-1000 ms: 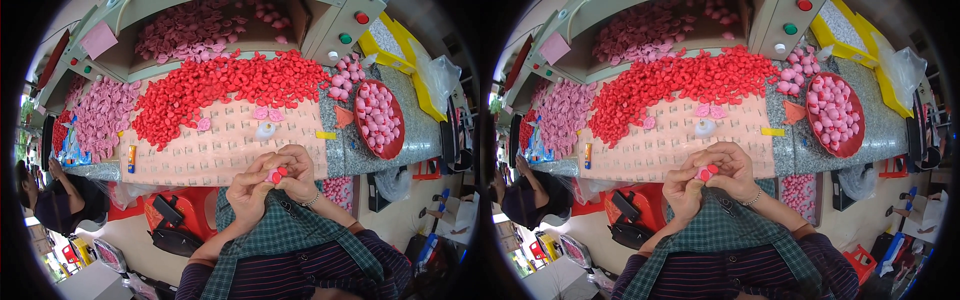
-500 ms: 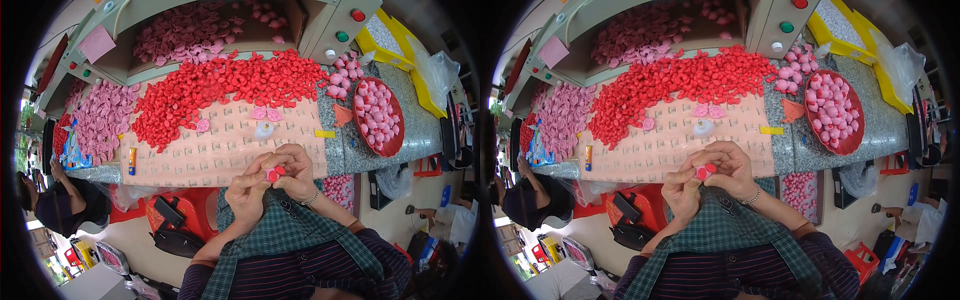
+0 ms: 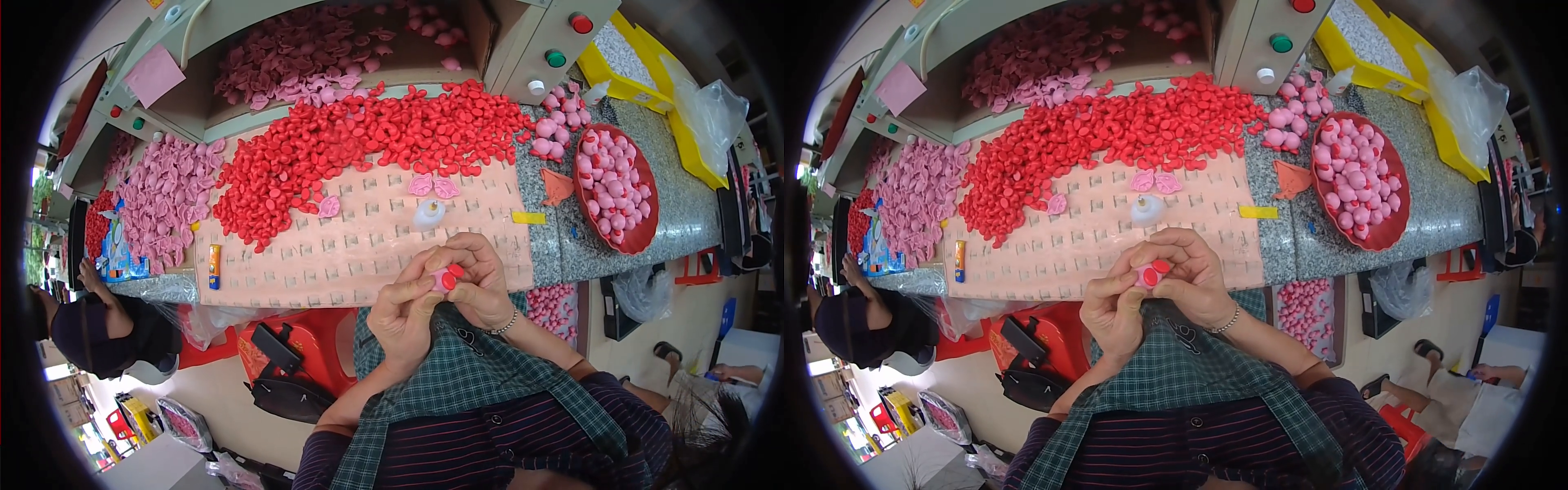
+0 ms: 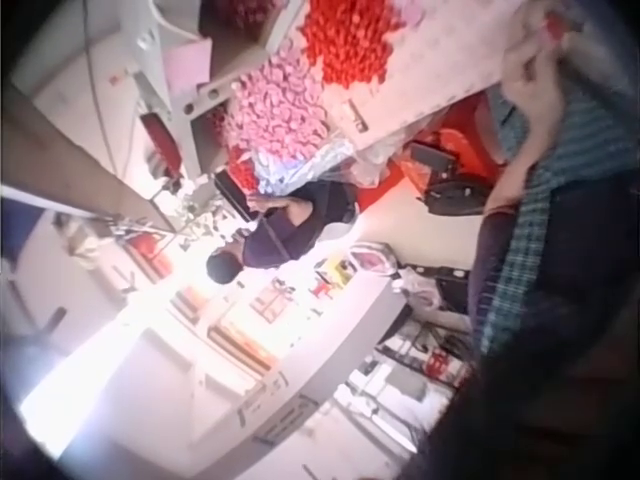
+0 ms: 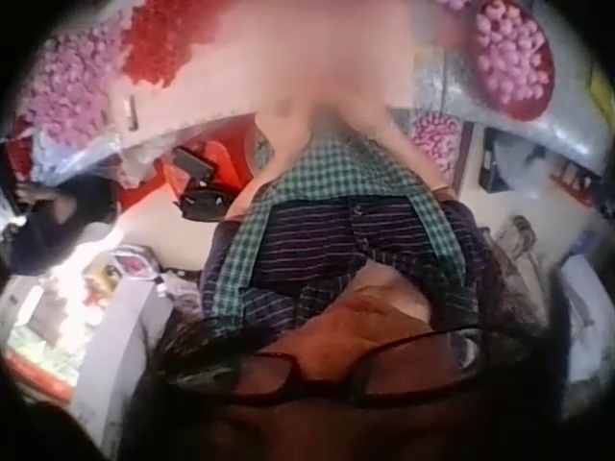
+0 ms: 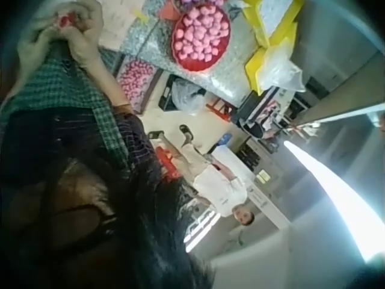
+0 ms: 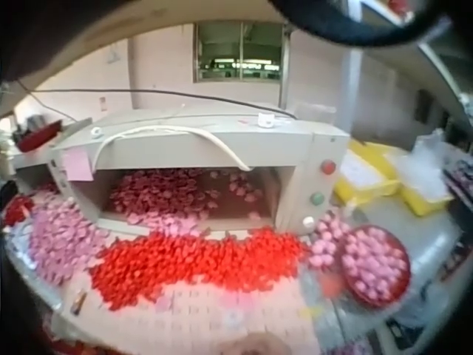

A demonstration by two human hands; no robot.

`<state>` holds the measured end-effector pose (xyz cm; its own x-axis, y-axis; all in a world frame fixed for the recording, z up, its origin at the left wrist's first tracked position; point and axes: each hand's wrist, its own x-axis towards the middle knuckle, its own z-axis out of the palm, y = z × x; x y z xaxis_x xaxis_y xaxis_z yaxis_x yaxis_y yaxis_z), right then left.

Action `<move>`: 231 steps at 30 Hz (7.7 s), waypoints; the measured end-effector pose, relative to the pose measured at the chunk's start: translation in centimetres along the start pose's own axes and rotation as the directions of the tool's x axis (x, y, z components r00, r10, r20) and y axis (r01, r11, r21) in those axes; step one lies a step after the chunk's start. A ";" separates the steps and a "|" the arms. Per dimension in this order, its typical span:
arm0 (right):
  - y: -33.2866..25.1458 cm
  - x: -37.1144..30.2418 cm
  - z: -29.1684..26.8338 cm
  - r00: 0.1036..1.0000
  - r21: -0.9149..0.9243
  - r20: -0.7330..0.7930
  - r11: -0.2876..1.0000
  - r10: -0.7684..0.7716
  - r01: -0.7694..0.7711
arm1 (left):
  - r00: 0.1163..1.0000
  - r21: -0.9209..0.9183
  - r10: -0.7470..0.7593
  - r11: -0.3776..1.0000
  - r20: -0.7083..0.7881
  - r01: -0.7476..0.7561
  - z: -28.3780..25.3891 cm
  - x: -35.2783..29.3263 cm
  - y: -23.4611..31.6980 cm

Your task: Assembling small red and pink plastic toy components by hand at a factory workbench.

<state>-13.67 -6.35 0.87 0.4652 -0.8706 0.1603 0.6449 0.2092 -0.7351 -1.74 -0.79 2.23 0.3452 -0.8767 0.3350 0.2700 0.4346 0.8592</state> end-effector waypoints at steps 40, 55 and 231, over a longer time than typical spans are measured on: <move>-1.2 0.3 0.5 0.971 -0.348 0.137 0.908 -0.197 0.234 | 0.895 -0.190 -0.444 0.875 0.048 0.445 -0.7 0.4 1.8; -1.0 0.2 1.2 0.961 -0.342 0.133 0.899 -0.244 0.275 | 0.921 -0.174 -0.384 0.904 0.063 0.389 -1.0 -0.2 1.4; -1.1 1.7 1.3 0.798 -0.827 0.363 0.228 -0.482 0.514 | 0.912 -0.253 -0.401 0.876 0.088 0.410 -2.3 -0.3 -0.8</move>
<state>-12.80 -7.54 2.79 0.2805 -0.6339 0.7208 -0.1153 -0.7677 -0.6303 -0.01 -0.40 0.52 0.1272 -0.9919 -0.0055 0.6054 0.0732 0.7925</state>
